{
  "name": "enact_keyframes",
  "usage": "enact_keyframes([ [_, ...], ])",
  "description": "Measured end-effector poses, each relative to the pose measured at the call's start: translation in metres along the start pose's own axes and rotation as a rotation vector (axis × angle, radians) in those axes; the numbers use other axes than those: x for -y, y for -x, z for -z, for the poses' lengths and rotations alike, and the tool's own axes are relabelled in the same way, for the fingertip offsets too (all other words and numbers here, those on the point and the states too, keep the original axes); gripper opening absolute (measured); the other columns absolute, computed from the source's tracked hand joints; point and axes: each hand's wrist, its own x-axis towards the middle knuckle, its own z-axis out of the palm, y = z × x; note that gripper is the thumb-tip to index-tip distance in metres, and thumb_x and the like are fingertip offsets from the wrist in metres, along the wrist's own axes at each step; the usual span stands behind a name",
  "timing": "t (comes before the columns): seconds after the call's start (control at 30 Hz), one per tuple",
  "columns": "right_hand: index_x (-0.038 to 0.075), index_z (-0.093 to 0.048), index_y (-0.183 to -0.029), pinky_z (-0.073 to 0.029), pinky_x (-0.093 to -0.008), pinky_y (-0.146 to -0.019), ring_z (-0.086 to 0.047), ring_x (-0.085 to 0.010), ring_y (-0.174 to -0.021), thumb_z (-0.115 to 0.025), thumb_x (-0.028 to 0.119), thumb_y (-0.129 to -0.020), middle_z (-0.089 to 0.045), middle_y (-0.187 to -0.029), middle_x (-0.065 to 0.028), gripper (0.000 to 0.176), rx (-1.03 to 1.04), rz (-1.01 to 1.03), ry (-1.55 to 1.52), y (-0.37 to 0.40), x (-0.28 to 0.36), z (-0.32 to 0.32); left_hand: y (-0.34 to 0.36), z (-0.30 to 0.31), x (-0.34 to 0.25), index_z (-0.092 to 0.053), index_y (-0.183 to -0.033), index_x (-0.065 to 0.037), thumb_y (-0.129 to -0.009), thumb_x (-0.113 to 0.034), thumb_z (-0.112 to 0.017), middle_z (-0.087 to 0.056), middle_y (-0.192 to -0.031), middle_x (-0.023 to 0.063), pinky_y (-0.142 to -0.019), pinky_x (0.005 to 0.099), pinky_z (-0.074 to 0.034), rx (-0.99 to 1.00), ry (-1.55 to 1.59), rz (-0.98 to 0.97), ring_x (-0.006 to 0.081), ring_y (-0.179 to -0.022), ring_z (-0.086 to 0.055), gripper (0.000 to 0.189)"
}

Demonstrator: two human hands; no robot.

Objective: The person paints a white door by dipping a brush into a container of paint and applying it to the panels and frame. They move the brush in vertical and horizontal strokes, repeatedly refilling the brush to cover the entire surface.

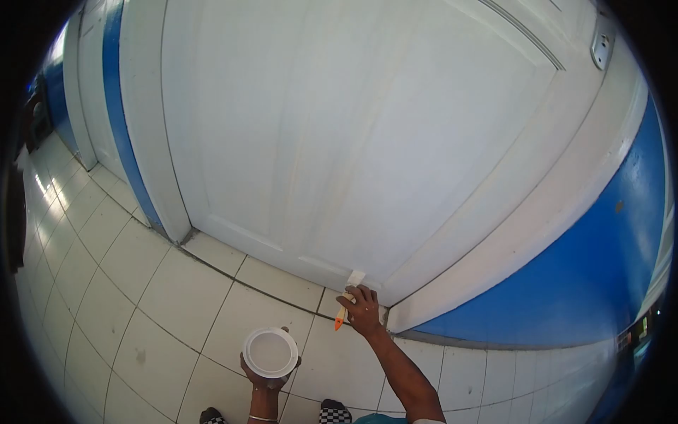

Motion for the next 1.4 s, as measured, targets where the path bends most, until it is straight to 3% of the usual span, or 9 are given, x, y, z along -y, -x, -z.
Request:
enact_keyframes([
  [0.1,0.021,-0.079,-0.112,-0.047,-0.0489,-0.097,-0.06,-0.033,-0.118,-0.078,-0.001,-0.073,-0.066,-0.126,-0.0057,0.046,0.132,0.009,-0.071,-0.008,0.001,0.002,0.001,-0.016,-0.007,-0.06,-0.144,0.002,-0.095,-0.061,-0.053,-0.066,-0.141,0.0231,-0.099,0.0543,-0.061,0.053,0.055,0.004,0.0406,-0.124,-0.068,0.08],
  [0.23,0.018,-0.078,-0.111,-0.046,-0.0459,-0.093,-0.063,-0.0323,-0.112,-0.077,-0.003,-0.073,-0.07,-0.116,-0.0047,0.043,0.035,-0.07,-0.077,-0.053,0.003,0.038,-0.004,0.002,-0.017,-0.064,-0.141,0.0,-0.093,-0.059,-0.057,-0.07,-0.137,0.0205,-0.098,0.0538,-0.062,-0.008,0.073,-0.018,0.0402,-0.123,-0.069,0.076],
  [0.37,0.008,-0.076,-0.105,-0.045,-0.0441,-0.092,-0.067,-0.031,-0.104,-0.077,-0.007,-0.078,-0.073,-0.107,-0.007,0.031,-0.302,0.013,-0.004,-0.125,0.024,0.111,-0.014,0.0,-0.031,-0.065,-0.141,-0.002,-0.091,-0.058,-0.06,-0.07,-0.136,0.0192,-0.099,0.0539,-0.06,0.015,0.081,-0.047,0.0397,-0.123,-0.069,0.075],
  [0.53,0.0,-0.073,-0.105,-0.058,-0.0428,-0.089,-0.066,-0.0345,-0.107,-0.073,-0.009,-0.086,-0.068,-0.114,-0.0139,0.021,-0.648,0.125,0.105,-0.195,0.045,0.193,-0.017,-0.028,-0.048,-0.061,-0.144,-0.002,-0.088,-0.056,-0.062,-0.069,-0.138,0.0191,-0.102,0.0547,-0.058,0.005,0.061,-0.07,0.0393,-0.126,-0.067,0.078],
  [0.63,0.0,-0.074,-0.106,-0.058,-0.0394,-0.084,-0.067,-0.0263,-0.104,-0.076,-0.003,-0.091,-0.067,-0.116,-0.0149,0.016,-0.771,-0.032,-0.458,-0.212,0.086,0.218,-0.022,-0.028,-0.055,-0.061,-0.144,-0.003,-0.089,-0.058,-0.06,-0.069,-0.138,0.0184,-0.101,0.0549,-0.059,0.019,0.078,-0.087,0.0393,-0.125,-0.068,0.078],
  [0.7,-0.001,-0.073,-0.106,-0.056,-0.0344,-0.083,-0.067,-0.019,-0.097,-0.079,0.004,-0.094,-0.069,-0.11,-0.0133,0.015,-0.473,-0.312,-0.892,-0.206,0.138,0.241,-0.026,-0.035,-0.055,-0.064,-0.142,-0.004,-0.092,-0.063,-0.054,-0.071,-0.135,0.0172,-0.095,0.0551,-0.062,0.008,0.087,-0.111,0.0393,-0.122,-0.07,0.078],
  [0.9,-0.001,-0.077,-0.107,-0.056,-0.0262,-0.077,-0.071,-0.0097,-0.086,-0.087,0.004,-0.091,-0.079,-0.097,-0.0077,0.02,0.128,-0.506,-1.017,-0.194,0.206,0.231,-0.027,-0.066,-0.064,-0.064,-0.142,-0.003,-0.092,-0.062,-0.057,-0.07,-0.137,0.0167,-0.102,0.0497,-0.06,0.016,0.052,-0.128,0.0353,-0.125,-0.069,0.078],
  [1.03,-0.004,-0.076,-0.105,-0.059,-0.0276,-0.076,-0.074,-0.0122,-0.087,-0.087,0.005,-0.09,-0.08,-0.097,-0.0104,0.02,0.156,-0.497,-1.057,-0.194,0.218,0.224,-0.018,-0.085,-0.072,-0.058,-0.146,0.0,-0.088,-0.051,-0.064,-0.068,-0.139,0.0203,-0.107,0.0504,-0.056,0.062,0.065,-0.129,0.0373,-0.127,-0.067,0.077],
  [1.4,0.004,-0.082,-0.1,-0.056,-0.0285,-0.071,-0.072,-0.0137,-0.077,-0.09,0.014,-0.087,-0.076,-0.085,-0.0088,0.019,0.293,-0.267,-0.787,-0.197,0.23,0.209,-0.018,-0.085,-0.062,-0.063,-0.142,-0.002,-0.096,-0.06,-0.055,-0.07,-0.136,0.0181,-0.102,0.0478,-0.061,0.056,0.01,-0.144,0.0348,-0.123,-0.07,0.075],
])
